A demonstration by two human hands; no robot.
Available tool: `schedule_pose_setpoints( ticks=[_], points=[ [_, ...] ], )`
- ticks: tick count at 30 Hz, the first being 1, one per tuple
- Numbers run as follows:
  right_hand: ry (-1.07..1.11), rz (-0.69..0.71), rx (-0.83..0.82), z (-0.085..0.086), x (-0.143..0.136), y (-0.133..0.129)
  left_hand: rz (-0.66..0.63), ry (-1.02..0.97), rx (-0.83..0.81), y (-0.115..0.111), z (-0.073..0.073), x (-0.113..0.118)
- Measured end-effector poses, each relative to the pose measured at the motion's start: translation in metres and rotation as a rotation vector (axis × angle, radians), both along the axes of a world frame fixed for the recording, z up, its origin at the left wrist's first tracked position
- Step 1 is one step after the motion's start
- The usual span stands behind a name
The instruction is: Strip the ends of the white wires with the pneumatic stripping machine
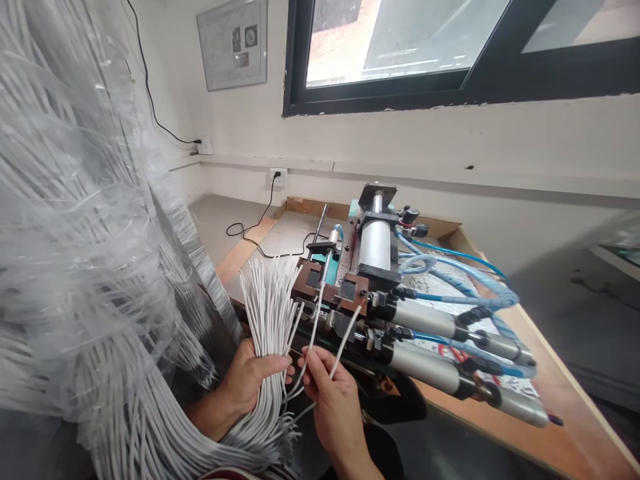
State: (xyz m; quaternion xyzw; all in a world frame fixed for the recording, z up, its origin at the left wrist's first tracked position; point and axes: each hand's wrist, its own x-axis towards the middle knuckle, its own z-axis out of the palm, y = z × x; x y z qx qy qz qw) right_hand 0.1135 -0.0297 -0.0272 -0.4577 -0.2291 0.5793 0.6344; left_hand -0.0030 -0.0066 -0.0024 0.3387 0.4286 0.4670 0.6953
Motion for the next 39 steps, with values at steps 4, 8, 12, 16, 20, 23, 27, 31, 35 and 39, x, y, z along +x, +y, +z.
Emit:
schedule_pose_setpoints(
  ticks=[4,8,12,16,20,23,27,31,35,39],
  points=[
    [0.006,-0.051,-0.044,-0.007,0.005,-0.002,0.041,0.009,-0.061,0.0,0.0,0.0],
    [0.039,-0.071,-0.051,-0.005,0.007,0.001,0.043,0.003,-0.044,0.002,0.001,0.001],
    [0.041,-0.087,-0.051,-0.005,0.005,0.002,0.073,-0.005,-0.049,0.004,-0.002,0.001],
    [0.05,-0.068,-0.069,-0.01,0.004,0.005,0.091,-0.006,-0.073,0.005,-0.004,0.001],
    [0.074,-0.053,-0.075,-0.013,0.005,0.009,0.076,-0.013,-0.057,0.005,-0.005,0.002],
    [0.078,-0.045,-0.073,-0.014,0.006,0.009,0.067,-0.016,-0.049,0.004,-0.007,0.003],
    [0.055,-0.001,-0.041,-0.016,0.005,0.01,0.068,-0.027,-0.043,0.003,-0.008,0.002],
    [0.031,0.086,0.02,-0.012,0.0,0.013,0.021,-0.027,0.004,-0.001,-0.004,0.003],
    [0.018,0.101,0.068,-0.005,-0.006,0.012,-0.013,0.025,0.033,-0.004,-0.001,0.005],
    [0.01,0.023,0.058,-0.006,-0.004,0.005,0.016,0.022,0.017,-0.002,-0.003,0.004]
  ],
)
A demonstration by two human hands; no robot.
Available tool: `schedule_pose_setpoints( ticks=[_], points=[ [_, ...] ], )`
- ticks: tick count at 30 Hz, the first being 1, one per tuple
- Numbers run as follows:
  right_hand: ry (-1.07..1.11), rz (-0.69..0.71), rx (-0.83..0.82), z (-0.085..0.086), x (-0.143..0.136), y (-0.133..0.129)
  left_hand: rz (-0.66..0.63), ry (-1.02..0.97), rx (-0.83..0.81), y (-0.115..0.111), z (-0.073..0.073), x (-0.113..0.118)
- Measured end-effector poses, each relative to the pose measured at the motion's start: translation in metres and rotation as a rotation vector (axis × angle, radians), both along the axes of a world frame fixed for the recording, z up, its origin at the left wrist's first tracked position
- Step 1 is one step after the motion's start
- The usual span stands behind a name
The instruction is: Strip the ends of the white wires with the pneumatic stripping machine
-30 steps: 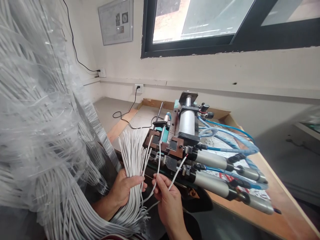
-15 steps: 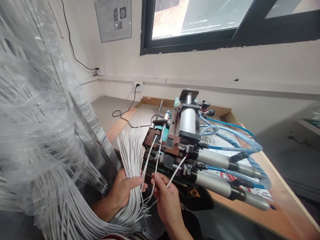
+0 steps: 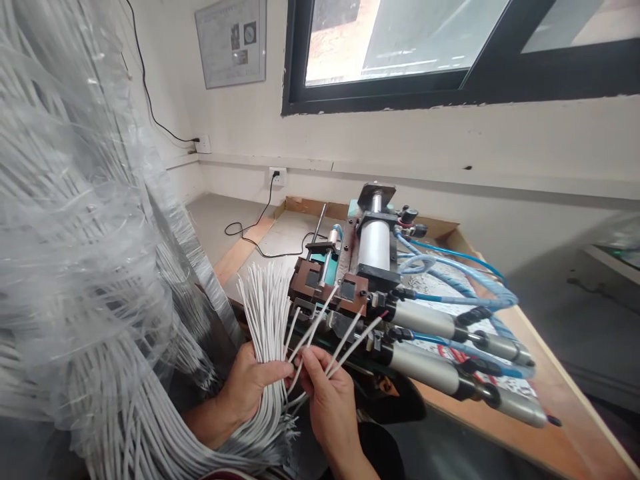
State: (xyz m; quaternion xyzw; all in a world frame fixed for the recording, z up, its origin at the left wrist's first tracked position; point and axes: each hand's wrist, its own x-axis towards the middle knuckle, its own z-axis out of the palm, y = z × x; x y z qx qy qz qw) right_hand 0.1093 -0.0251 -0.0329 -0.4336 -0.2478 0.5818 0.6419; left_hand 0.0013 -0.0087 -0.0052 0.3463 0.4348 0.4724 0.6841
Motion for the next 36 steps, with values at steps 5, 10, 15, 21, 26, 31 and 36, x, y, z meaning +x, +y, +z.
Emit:
schedule_pose_setpoints(
  ticks=[5,10,15,21,26,31,36],
  points=[
    [-0.036,-0.047,-0.081,-0.006,0.007,-0.006,0.082,0.003,-0.093,0.004,-0.005,-0.002],
    [-0.032,-0.066,-0.097,-0.008,0.012,-0.001,0.107,0.011,-0.113,0.006,-0.006,0.0],
    [0.043,0.044,-0.111,-0.002,0.01,0.006,0.112,-0.007,-0.111,0.007,-0.005,0.002],
    [-0.085,0.108,-0.068,-0.003,0.003,0.006,0.035,-0.043,0.007,0.006,0.002,0.002],
    [-0.033,-0.107,-0.085,-0.002,0.005,0.006,0.101,-0.039,-0.066,0.009,0.005,-0.001],
    [0.11,-0.15,-0.153,0.007,0.009,0.015,0.145,-0.034,-0.148,0.012,0.007,-0.001],
    [0.215,-0.125,-0.214,0.012,0.01,0.023,0.156,0.001,-0.111,0.013,0.011,0.003]
  ],
)
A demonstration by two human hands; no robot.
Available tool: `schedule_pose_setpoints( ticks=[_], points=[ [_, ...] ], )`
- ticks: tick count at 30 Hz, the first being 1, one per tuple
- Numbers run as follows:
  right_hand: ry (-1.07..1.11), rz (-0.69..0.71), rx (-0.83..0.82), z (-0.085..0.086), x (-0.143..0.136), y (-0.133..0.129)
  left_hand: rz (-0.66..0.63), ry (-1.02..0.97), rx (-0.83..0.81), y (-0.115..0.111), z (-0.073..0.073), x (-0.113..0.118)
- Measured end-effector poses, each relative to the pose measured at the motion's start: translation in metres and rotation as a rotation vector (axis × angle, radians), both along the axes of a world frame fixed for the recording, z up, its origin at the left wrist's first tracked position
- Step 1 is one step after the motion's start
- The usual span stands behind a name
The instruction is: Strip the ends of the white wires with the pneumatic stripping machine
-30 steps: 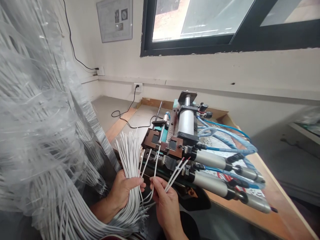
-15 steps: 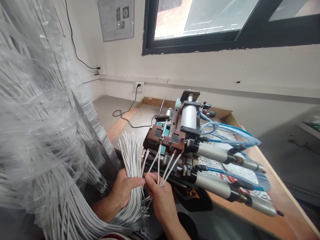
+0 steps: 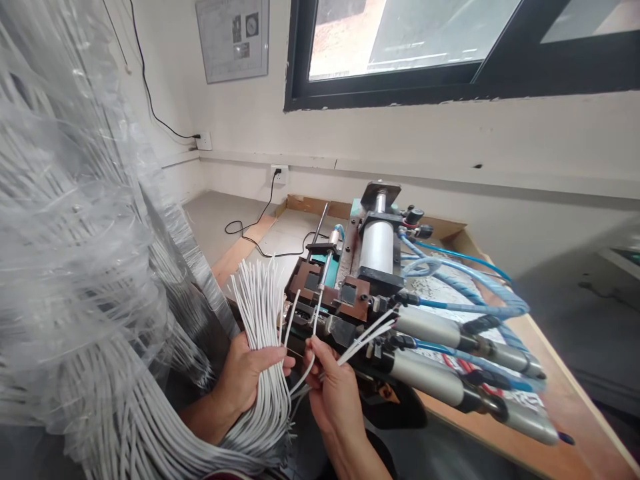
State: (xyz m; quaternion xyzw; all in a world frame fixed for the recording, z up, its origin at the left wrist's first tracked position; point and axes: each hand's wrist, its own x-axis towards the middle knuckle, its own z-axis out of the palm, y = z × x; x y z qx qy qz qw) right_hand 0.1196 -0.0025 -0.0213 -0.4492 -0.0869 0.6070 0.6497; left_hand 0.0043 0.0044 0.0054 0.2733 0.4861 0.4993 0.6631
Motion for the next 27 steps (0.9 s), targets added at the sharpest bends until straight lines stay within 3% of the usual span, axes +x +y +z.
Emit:
schedule_pose_setpoints(
  ticks=[3,7,11,17,22,27],
  points=[
    [0.054,0.036,0.0,0.003,-0.002,0.0,-0.006,0.0,0.005,0.0,0.0,0.003],
    [0.047,0.231,0.085,0.003,-0.008,-0.004,-0.072,-0.054,0.066,-0.002,-0.001,0.005],
    [-0.093,0.101,0.104,-0.003,-0.012,-0.01,-0.084,-0.075,0.141,-0.002,0.002,0.004],
    [-0.097,-0.074,0.052,-0.002,-0.006,-0.006,-0.023,-0.04,0.012,0.003,0.004,0.003],
    [0.022,-0.065,-0.045,0.003,-0.001,0.003,-0.002,-0.022,0.006,0.006,0.004,0.004],
    [0.143,0.023,0.009,0.008,-0.003,0.005,0.0,-0.012,0.013,0.005,0.004,0.007]
  ],
)
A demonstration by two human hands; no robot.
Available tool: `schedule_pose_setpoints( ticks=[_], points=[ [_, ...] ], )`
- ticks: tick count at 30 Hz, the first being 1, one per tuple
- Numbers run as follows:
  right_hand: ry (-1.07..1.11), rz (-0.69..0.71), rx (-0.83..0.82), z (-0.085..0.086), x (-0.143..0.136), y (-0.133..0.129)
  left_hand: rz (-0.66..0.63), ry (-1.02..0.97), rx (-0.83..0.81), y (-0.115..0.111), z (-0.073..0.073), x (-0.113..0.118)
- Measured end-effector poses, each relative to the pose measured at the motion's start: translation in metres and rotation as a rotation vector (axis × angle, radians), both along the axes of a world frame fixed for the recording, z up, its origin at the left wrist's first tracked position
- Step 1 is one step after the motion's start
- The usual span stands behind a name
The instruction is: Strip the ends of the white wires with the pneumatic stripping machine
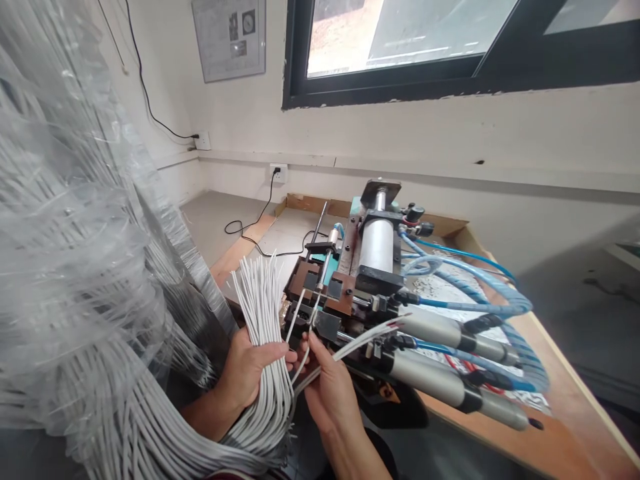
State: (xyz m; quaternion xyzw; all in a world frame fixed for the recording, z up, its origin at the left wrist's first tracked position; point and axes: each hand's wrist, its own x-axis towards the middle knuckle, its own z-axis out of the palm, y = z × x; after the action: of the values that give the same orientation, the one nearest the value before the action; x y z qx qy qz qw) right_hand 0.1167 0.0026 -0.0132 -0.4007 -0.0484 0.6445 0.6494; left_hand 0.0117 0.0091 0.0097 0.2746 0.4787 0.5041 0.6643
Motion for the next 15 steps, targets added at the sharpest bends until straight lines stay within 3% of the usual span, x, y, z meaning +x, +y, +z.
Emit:
schedule_pose_setpoints(
  ticks=[4,9,15],
  points=[
    [-0.073,0.174,0.051,0.001,-0.005,-0.005,-0.07,-0.049,0.045,-0.001,0.001,0.002],
    [-0.233,-0.012,0.083,-0.005,-0.007,-0.012,-0.068,-0.038,0.09,0.0,0.001,-0.001],
    [-0.119,-0.072,-0.042,-0.002,-0.002,-0.004,-0.027,-0.027,0.035,0.001,0.0,-0.004]
  ],
)
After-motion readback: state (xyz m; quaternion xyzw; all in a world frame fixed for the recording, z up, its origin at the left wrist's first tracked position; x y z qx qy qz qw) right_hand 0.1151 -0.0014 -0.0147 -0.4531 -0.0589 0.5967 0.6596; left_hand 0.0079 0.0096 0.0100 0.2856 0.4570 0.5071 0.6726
